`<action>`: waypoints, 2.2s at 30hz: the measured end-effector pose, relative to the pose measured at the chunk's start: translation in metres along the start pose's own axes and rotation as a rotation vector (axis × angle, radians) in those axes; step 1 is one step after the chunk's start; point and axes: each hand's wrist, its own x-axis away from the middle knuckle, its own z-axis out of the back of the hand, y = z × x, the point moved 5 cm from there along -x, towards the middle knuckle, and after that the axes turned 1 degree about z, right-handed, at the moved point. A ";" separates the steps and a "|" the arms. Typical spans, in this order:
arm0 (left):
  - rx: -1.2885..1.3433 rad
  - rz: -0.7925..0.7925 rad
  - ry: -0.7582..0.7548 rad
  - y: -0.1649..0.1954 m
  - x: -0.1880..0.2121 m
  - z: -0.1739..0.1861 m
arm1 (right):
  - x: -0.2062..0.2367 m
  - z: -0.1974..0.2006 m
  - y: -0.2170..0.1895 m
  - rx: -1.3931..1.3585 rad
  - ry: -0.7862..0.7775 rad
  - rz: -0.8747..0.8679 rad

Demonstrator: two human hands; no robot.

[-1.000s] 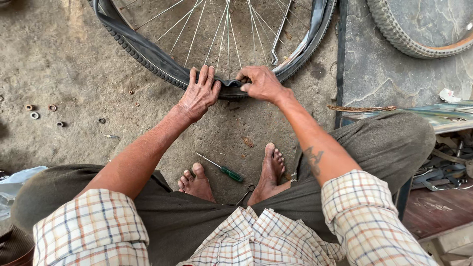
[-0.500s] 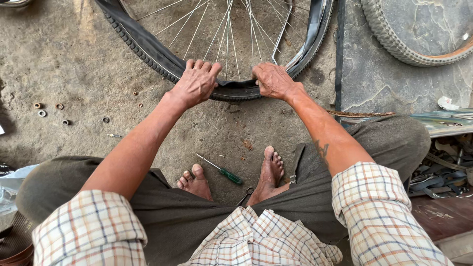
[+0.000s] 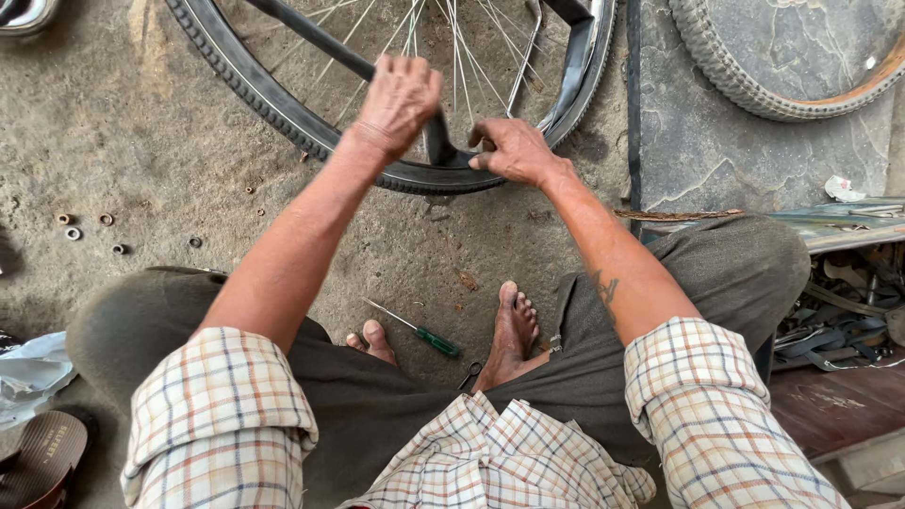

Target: The person removes a new inner tube from its packaging and installs it into a bicycle tire mounted on a rim. They insert the valve stem through the rim hole and carefully tuck the tube into the tire, then seat the tire bead onto the rim by hand.

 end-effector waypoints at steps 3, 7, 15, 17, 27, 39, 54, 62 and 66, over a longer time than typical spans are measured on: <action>-0.005 -0.023 -0.133 -0.037 0.024 -0.005 | -0.003 -0.007 -0.004 -0.020 -0.003 0.064; -0.002 -0.029 -0.279 -0.068 0.065 -0.009 | -0.006 -0.016 -0.019 0.006 0.080 0.188; 0.056 -0.076 -0.491 -0.048 0.092 -0.040 | -0.012 -0.039 -0.054 0.044 0.056 0.173; -0.032 -0.123 -0.381 -0.045 0.089 -0.042 | -0.015 -0.044 -0.059 0.105 0.074 0.191; -0.009 -0.028 -0.038 -0.045 0.104 -0.035 | 0.003 -0.045 -0.064 0.157 0.488 0.293; -0.114 -0.198 0.025 -0.008 0.131 -0.054 | 0.010 -0.044 -0.054 0.242 0.540 0.370; 0.081 -0.086 -0.131 0.001 0.128 -0.059 | -0.012 -0.043 -0.049 -0.056 0.209 0.222; 0.137 -0.023 -0.174 0.003 0.119 -0.051 | -0.006 -0.033 -0.054 -0.154 0.142 0.120; 0.172 0.023 -0.257 -0.002 0.110 -0.046 | -0.007 -0.034 -0.055 -0.160 0.022 0.097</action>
